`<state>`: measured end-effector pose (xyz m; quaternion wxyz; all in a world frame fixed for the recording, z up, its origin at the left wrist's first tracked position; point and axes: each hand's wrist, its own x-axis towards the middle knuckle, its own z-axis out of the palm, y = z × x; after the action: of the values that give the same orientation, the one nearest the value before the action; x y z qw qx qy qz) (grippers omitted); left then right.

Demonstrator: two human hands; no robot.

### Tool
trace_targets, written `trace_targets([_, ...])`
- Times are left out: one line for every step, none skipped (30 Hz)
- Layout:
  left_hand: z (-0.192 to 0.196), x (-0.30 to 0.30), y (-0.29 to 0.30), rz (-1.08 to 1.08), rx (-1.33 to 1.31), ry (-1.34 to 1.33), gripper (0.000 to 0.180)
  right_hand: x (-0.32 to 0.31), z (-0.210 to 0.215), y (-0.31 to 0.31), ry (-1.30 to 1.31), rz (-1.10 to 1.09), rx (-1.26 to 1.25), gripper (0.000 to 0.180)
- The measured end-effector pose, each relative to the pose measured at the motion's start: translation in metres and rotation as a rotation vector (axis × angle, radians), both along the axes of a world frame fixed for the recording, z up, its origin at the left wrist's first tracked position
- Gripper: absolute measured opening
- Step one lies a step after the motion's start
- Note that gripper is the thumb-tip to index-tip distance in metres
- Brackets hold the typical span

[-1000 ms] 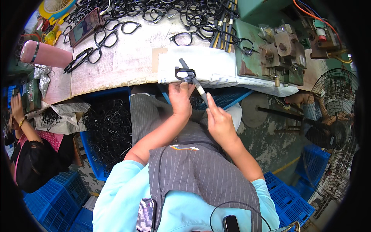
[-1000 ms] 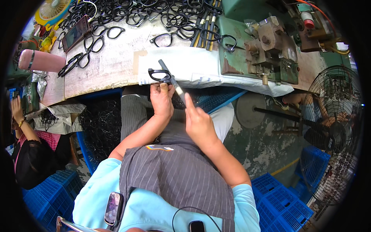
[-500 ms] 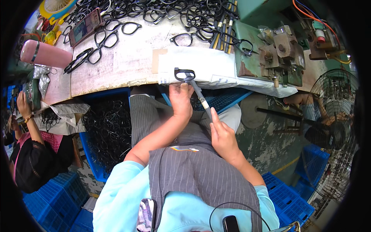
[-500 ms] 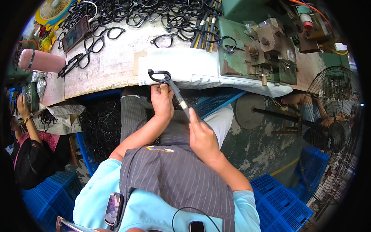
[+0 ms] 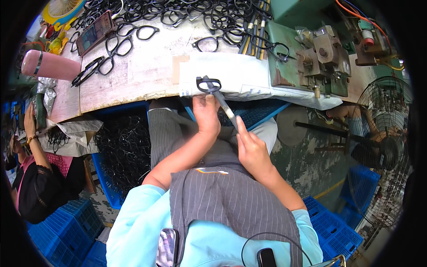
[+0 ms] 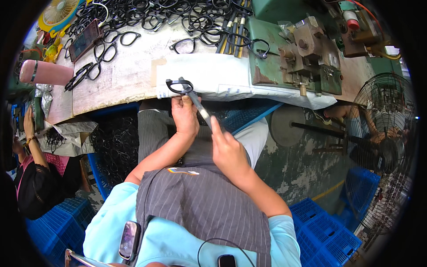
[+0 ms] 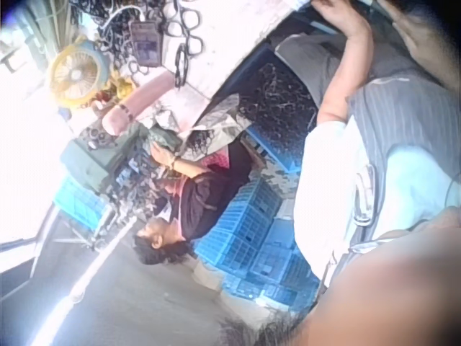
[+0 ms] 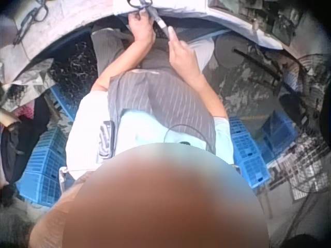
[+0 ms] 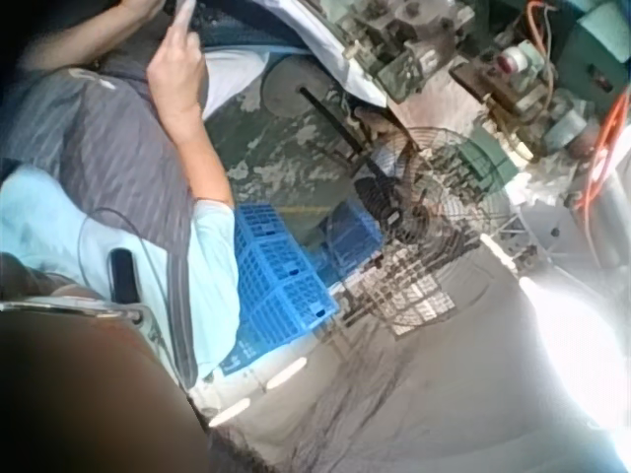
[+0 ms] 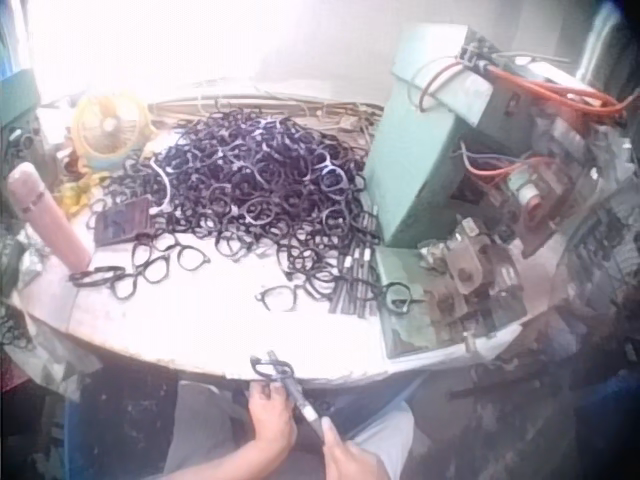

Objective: The person repeatedly files the edges of black plastic eyeglass frames using a metal file while seated at a workbench. They handle multiple frames one at a time, filing each side and placing them back on the table.

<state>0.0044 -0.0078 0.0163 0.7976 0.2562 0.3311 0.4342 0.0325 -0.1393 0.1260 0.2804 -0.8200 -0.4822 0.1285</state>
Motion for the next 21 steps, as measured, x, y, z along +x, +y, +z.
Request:
trace_targets([-0.001, 0.001, 0.001, 0.004, 0.016, -0.016, 0.016, 0.002, -0.003, 0.004, -0.026, -0.005, -0.014, 0.052])
trace_targets([-0.002, 0.0, 0.002, -0.018, -0.033, 0.01, 0.016, 0.004, -0.007, 0.009, -0.034, -0.004, -0.032, 0.052])
trace_targets([-0.001, 0.0, 0.002, -0.011, 0.005, -0.03, 0.017, 0.004, -0.007, 0.008, -0.027, -0.01, -0.005, 0.054])
trace_targets([0.0, 0.0, 0.003, -0.012, 0.008, -0.037, 0.017, 0.005, -0.01, 0.012, -0.015, -0.017, -0.007, 0.055])
trace_targets([0.001, -0.001, 0.003, -0.014, -0.027, -0.009, 0.017, 0.004, -0.008, 0.009, -0.008, -0.016, -0.013, 0.056])
trace_targets([0.003, 0.0, 0.002, -0.002, -0.024, -0.017, 0.019, 0.004, -0.008, 0.009, 0.014, -0.029, -0.02, 0.056])
trace_targets([0.005, 0.0, 0.002, -0.006, -0.02, -0.028, 0.02, 0.001, -0.005, 0.004, 0.03, -0.036, -0.027, 0.056])
trace_targets([0.006, 0.0, 0.0, -0.011, -0.02, -0.037, 0.02, -0.002, -0.002, -0.002, 0.048, -0.043, -0.038, 0.057])
trace_targets([0.007, 0.0, 0.0, -0.015, 0.0, -0.069, 0.021, -0.004, 0.0, -0.004, 0.054, -0.041, -0.015, 0.055])
trace_targets([0.007, 0.0, 0.0, -0.011, -0.021, -0.064, 0.022, -0.006, 0.002, -0.008, 0.058, -0.037, 0.007, 0.053])
trace_targets([0.007, 0.0, 0.0, -0.004, -0.02, -0.055, 0.022, -0.005, 0.001, -0.007, 0.047, -0.015, 0.109, 0.052])
trace_targets([0.006, 0.0, 0.0, -0.001, -0.004, -0.061, 0.022, -0.004, 0.001, -0.006, 0.055, -0.034, 0.008, 0.053])
trace_targets([0.006, 0.001, 0.0, -0.002, 0.019, -0.079, 0.021, 0.0, -0.003, -0.001, 0.041, -0.033, -0.009, 0.055])
trace_targets([0.004, 0.001, 0.002, -0.039, -0.023, -0.026, 0.019, 0.006, -0.009, 0.006, 0.025, -0.032, -0.023, 0.056])
trace_targets([0.004, 0.002, 0.001, -0.022, -0.007, -0.049, 0.019, 0.012, -0.014, 0.013, 0.0, -0.029, -0.006, 0.055])
trace_targets([0.004, 0.002, 0.001, -0.011, -0.043, -0.016, 0.018, 0.019, -0.021, 0.02, -0.025, -0.027, 0.013, 0.054])
trace_targets([0.004, 0.002, 0.001, 0.0, -0.072, 0.007, 0.018, 0.023, -0.024, 0.023, -0.065, -0.025, 0.038, 0.053])
trace_targets([0.004, 0.002, 0.001, -0.004, -0.07, 0.003, 0.017, 0.026, -0.027, 0.024, -0.088, -0.026, 0.022, 0.054])
trace_targets([0.004, 0.002, 0.001, -0.004, -0.073, -0.005, 0.017, 0.027, -0.027, 0.021, -0.069, -0.02, 0.015, 0.054])
trace_targets([0.005, 0.001, 0.001, -0.008, -0.069, -0.016, 0.017, 0.025, -0.025, 0.016, -0.061, -0.022, 0.012, 0.055])
trace_targets([0.006, 0.001, 0.001, -0.012, -0.067, -0.025, 0.017, 0.022, -0.021, 0.008, -0.051, -0.025, 0.007, 0.055])
